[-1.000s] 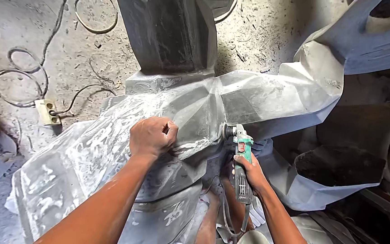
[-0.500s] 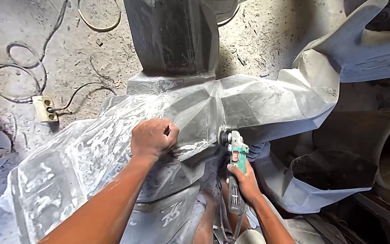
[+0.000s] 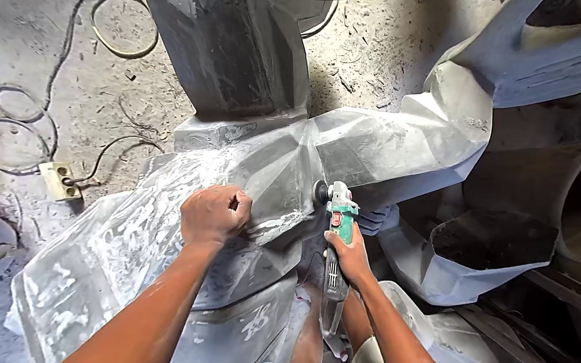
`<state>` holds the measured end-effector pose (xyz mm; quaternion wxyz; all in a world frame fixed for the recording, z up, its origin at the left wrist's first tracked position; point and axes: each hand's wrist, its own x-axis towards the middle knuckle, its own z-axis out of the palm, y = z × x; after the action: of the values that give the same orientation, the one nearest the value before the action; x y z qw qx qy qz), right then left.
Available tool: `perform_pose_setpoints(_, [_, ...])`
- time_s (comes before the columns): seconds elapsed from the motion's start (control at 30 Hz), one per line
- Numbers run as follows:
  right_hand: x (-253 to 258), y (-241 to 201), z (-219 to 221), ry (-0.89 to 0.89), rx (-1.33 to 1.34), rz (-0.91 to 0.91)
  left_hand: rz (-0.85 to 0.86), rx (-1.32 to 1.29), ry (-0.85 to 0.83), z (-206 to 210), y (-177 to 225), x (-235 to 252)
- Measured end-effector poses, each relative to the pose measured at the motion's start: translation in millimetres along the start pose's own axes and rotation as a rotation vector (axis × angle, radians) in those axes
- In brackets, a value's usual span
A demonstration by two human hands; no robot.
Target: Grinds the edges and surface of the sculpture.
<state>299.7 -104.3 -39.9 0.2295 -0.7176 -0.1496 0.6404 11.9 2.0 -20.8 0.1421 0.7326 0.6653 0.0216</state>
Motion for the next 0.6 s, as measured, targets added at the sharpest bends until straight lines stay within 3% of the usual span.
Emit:
perform_pose_setpoints(0.2, [-43.9, 32.3, 25.5, 0.129, -0.145, 0.008, -0.006, 0.007, 0.002, 0.0, 0.3, 0.1])
perform_pose_setpoints(0.4, [-17.3, 5.6, 38.6, 0.156, -0.211, -0.043, -0.003, 0.007, 0.005, -0.2, 0.0, 0.4])
perform_pose_setpoints(0.6, [-41.9, 30.2, 41.9, 0.201, -0.13, -0.038, -0.005, 0.009, 0.018, -1.5, 1.5, -0.1])
